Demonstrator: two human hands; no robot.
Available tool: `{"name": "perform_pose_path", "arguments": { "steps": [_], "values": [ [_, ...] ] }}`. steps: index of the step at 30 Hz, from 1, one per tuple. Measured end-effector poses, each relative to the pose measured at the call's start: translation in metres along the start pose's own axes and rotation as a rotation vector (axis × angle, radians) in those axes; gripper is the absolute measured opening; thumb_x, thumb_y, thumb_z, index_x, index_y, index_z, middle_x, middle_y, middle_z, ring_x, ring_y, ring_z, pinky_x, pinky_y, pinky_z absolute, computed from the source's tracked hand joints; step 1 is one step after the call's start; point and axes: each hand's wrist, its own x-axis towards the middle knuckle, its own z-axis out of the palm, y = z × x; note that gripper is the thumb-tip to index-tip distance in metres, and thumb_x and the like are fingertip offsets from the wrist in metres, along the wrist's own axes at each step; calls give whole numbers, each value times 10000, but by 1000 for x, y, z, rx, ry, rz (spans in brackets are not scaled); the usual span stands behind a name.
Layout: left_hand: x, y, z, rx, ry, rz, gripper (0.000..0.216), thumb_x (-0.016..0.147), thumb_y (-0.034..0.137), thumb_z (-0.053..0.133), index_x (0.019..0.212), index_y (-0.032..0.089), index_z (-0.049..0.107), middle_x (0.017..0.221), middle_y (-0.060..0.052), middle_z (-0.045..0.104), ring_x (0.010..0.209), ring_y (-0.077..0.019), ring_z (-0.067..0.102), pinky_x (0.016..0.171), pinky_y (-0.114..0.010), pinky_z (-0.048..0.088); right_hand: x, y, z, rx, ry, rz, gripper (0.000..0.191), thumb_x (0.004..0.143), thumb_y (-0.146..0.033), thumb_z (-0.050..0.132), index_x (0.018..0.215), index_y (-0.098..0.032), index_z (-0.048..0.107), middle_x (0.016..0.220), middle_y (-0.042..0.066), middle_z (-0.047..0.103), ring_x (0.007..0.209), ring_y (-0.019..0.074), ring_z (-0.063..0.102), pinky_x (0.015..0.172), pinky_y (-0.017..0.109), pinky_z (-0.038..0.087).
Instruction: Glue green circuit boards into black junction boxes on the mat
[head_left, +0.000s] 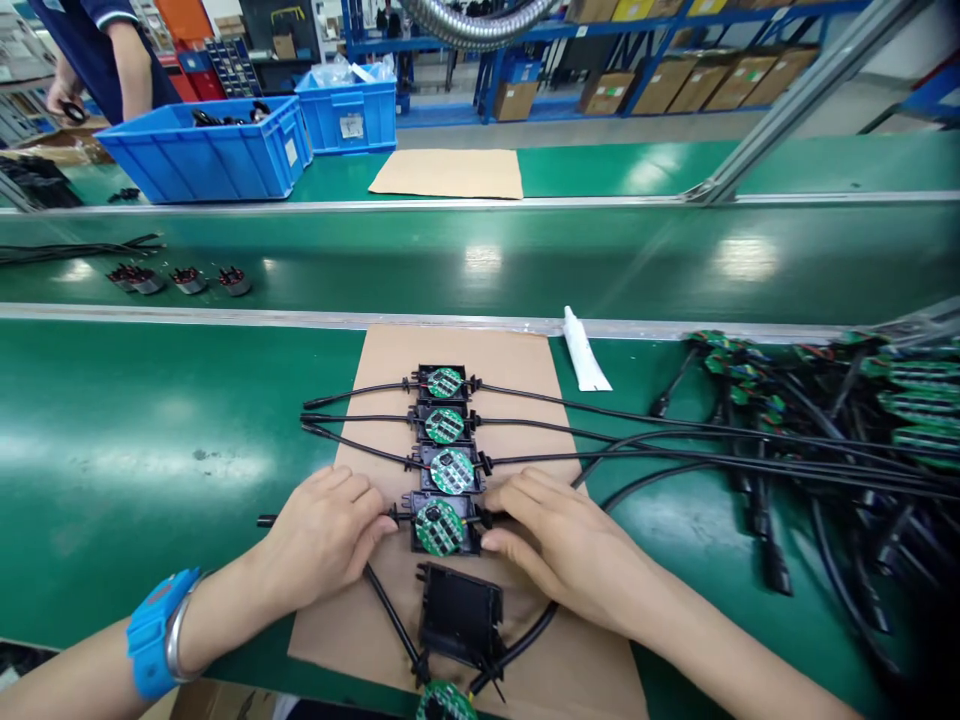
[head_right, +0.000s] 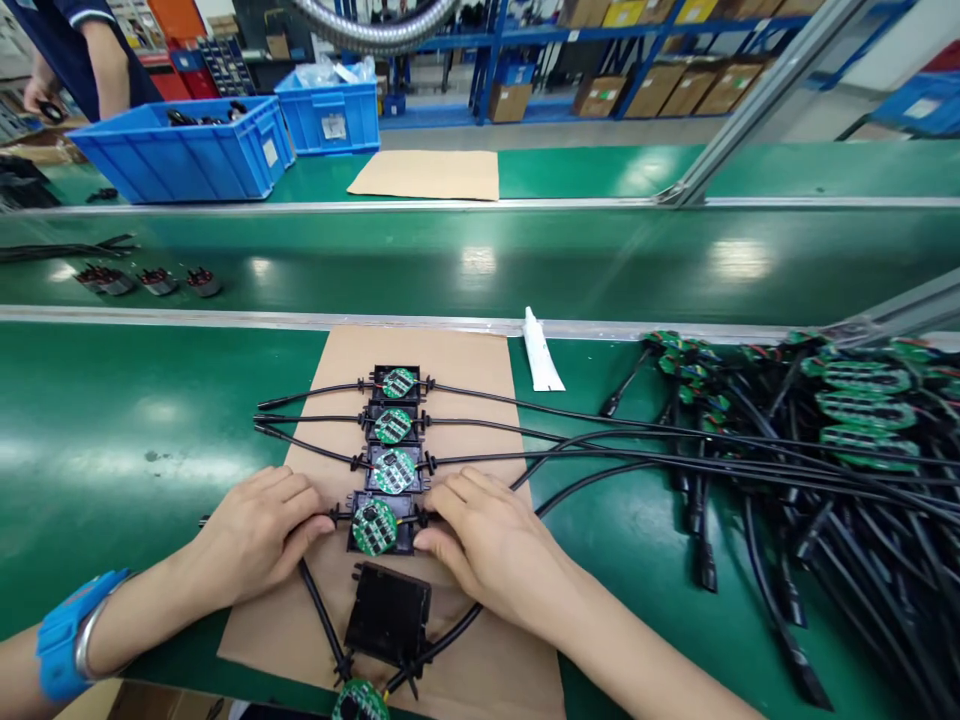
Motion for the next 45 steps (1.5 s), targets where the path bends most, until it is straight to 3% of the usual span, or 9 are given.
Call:
{"name": "perform_pose_path", "arguments": {
  "steps": [6, 9, 12, 17, 23, 30, 37, 42, 45],
  "values": [
    [-14, 7, -3, -216, -7, 231, 117, 904, 232, 500, 943, 158, 582, 880, -71, 592, 801, -221, 513, 715, -367, 404, -22, -17, -12, -70, 91, -101, 143, 896, -264, 541, 943, -192, 654, 858, 74, 614, 854, 225, 526, 754, 371, 433],
    [-22, 10, -3, -274, -102, 363, 87, 899, 223, 532, 934, 167, 588, 888, -54, 620, 862, -221, 541, 802, -388, 393, -38, -33, -17, 28, -30, -169, 117, 876, -237, 523, 847, -206, 633, 823, 63, 594, 812, 206, 519, 714, 336, 434],
    [-30, 11, -7, -280, -15, 399, 98, 926, 164, 490, 917, 175, 586, 800, -29, 626, 769, -185, 539, 770, -364, 395, -49, -38, -16, 89, -78, -205, 206, 886, -121, 432, 864, -210, 617, 766, 46, 568, 752, 185, 514, 653, 303, 419],
    [-42, 15, -16, -275, 94, 314, 122, 911, 134, 465, 976, 162, 564, 743, -30, 589, 640, -162, 509, 590, -299, 397, -64, -27, -15, 92, -6, -204, 228, 891, -64, 389, 890, -189, 580, 766, 45, 553, 681, 162, 496, 579, 285, 381],
    [-45, 16, 1, -186, -18, 184, 213, 942, 166, 397, 755, 182, 500, 700, -17, 514, 595, -164, 488, 543, -291, 399, -63, -22, 3, -31, -50, -48, 274, 914, -107, 361, 724, -184, 542, 727, 41, 529, 637, 162, 477, 551, 298, 360],
    [-59, 10, 4, -210, 10, 108, 140, 913, 149, 432, 829, 177, 541, 713, -24, 521, 622, -170, 486, 559, -286, 388, -53, -23, 11, 26, 46, -144, 240, 892, -110, 384, 769, -182, 578, 713, 38, 528, 635, 159, 459, 576, 293, 349],
    [-57, 15, -2, -184, 11, 23, 169, 891, 163, 430, 752, 181, 525, 712, -37, 523, 628, -179, 470, 556, -295, 389, -49, -26, 7, 5, 17, -40, 208, 874, -156, 433, 729, -189, 577, 747, 49, 548, 687, 175, 499, 634, 313, 406],
    [-44, 4, -19, -267, 23, -28, 89, 870, 177, 471, 869, 181, 560, 788, -46, 560, 699, -189, 521, 622, -305, 433, -12, 20, -47, -14, 62, 51, 187, 878, -273, 482, 831, -204, 649, 811, 67, 625, 796, 198, 570, 728, 324, 453],
    [-17, -4, -29, -321, 92, -19, 104, 894, 156, 467, 866, 187, 563, 781, -31, 568, 700, -168, 529, 621, -278, 423, 32, 82, -75, -215, 229, 517, 230, 853, -346, 520, 895, -164, 653, 949, 137, 656, 977, 284, 576, 868, 394, 429]
  ]
}}
